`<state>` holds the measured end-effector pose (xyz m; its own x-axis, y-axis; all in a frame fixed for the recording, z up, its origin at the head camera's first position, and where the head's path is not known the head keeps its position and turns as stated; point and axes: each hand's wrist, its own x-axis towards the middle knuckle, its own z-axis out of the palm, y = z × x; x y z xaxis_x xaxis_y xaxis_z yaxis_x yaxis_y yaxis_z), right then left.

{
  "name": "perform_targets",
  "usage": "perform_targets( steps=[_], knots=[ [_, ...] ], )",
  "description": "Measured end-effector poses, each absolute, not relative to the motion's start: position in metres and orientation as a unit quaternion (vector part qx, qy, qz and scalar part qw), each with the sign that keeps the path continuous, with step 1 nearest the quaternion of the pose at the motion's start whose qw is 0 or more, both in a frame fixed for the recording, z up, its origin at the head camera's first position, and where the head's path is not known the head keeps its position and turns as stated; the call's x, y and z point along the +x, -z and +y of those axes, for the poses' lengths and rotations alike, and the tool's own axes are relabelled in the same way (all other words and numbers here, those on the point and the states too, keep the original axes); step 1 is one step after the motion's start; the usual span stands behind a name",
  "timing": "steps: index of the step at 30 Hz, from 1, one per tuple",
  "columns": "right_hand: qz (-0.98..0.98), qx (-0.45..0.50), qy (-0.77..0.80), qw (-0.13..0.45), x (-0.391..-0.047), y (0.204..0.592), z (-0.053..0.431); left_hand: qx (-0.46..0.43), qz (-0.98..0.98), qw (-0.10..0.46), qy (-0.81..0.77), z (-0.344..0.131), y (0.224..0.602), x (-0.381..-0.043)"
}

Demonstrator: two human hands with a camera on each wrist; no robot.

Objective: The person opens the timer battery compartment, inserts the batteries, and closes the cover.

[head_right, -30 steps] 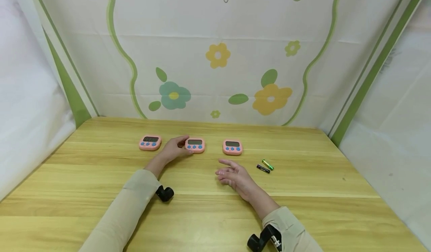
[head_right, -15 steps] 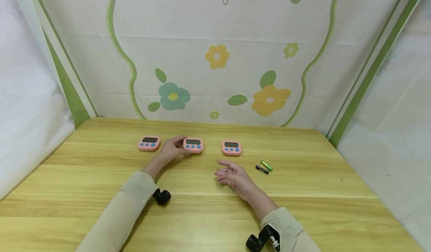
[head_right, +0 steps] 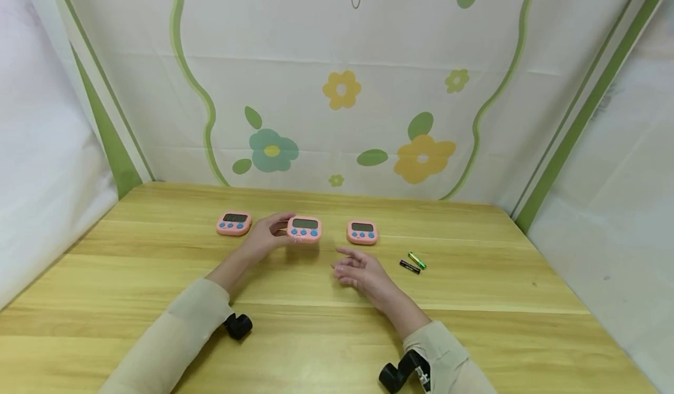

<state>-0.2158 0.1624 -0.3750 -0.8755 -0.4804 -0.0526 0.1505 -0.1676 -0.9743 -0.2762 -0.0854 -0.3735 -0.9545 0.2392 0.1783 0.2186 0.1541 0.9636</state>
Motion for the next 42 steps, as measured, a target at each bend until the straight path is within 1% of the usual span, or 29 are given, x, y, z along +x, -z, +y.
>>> perform_targets(
  steps=[7,12,18,20,25,29,38,42],
  knots=[
    [0.65,-0.141,0.728,0.165,-0.215,0.369,0.154,0.193,0.754,-0.003,-0.628,-0.08,0.363,-0.249],
    [0.688,-0.16,0.696,0.13,-0.214,0.368,0.148,0.201,0.747,0.006,-0.634,-0.076,0.361,-0.23],
    [0.706,-0.177,0.677,0.108,-0.211,0.366,0.141,0.212,0.731,0.02,-0.648,-0.071,0.363,-0.214],
    [0.711,-0.183,0.671,0.103,-0.21,0.365,0.139,0.207,0.728,0.022,-0.653,-0.068,0.366,-0.212],
    [0.715,-0.186,0.666,0.103,-0.209,0.364,0.137,0.195,0.72,0.009,-0.666,-0.063,0.373,-0.211],
    [0.718,-0.186,0.662,0.104,-0.209,0.365,0.138,0.179,0.725,0.018,-0.664,-0.061,0.373,-0.209],
    [0.722,-0.185,0.657,0.112,-0.208,0.369,0.137,0.175,0.724,0.038,-0.666,-0.061,0.355,-0.194],
    [0.725,-0.176,0.656,0.112,-0.208,0.37,0.137,0.173,0.727,0.043,-0.663,-0.061,0.353,-0.192]
  ],
)
